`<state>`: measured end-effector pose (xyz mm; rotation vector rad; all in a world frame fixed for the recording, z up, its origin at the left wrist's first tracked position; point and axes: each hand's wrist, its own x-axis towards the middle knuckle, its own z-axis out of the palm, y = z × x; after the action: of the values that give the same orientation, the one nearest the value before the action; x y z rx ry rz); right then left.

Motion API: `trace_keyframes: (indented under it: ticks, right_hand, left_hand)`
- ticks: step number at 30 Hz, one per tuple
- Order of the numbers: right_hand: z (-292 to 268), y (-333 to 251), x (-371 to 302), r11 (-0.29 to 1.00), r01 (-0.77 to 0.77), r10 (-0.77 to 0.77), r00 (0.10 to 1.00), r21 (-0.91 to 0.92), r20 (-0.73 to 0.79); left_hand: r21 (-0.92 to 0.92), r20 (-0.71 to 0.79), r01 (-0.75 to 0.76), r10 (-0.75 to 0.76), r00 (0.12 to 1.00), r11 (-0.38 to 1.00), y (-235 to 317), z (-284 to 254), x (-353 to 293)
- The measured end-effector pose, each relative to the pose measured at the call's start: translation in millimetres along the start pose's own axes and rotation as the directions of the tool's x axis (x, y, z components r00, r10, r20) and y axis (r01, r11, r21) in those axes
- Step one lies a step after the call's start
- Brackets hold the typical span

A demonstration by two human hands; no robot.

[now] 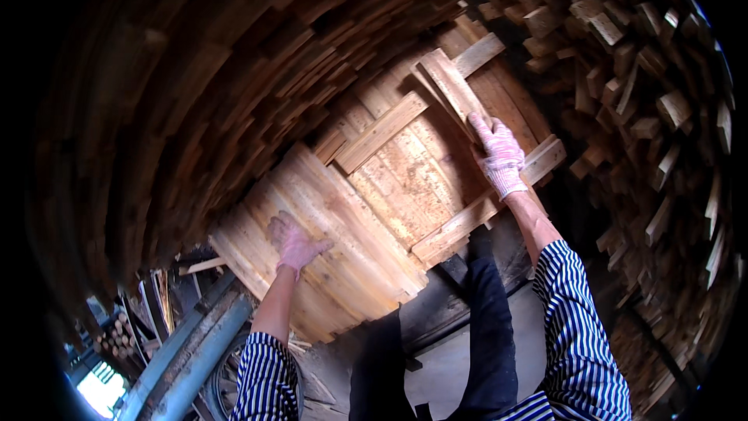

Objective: The person stacks wooden planks from a large pile onto a wooden pallet. They pick up planks one by one or in small groups, align them, and place them on the pallet to build a neat stack.

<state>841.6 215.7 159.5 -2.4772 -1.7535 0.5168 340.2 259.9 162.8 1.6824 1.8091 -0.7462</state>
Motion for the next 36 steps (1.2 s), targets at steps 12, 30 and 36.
trace_keyframes:
  ticks: [12, 30, 36]
  right_hand:
    - [44, -217, -68, 0.918, -0.016, -0.153, 0.908, 0.396, 0.391]
    - [31, -183, -51, 0.951, -0.023, -0.118, 0.896, 0.31, 0.428]
    - [35, -186, -83, 0.85, 0.015, -0.164, 0.957, 0.526, 0.237]
  left_hand:
    - [0.016, 0.026, 0.053, -0.054, 0.998, 0.998, 7, -4, -2]
    - [0.012, 0.088, 0.084, -0.085, 0.992, 0.996, 19, -20, -9]
    - [-0.085, -0.012, -0.111, 0.11, 0.994, 0.99, -36, 17, 13]
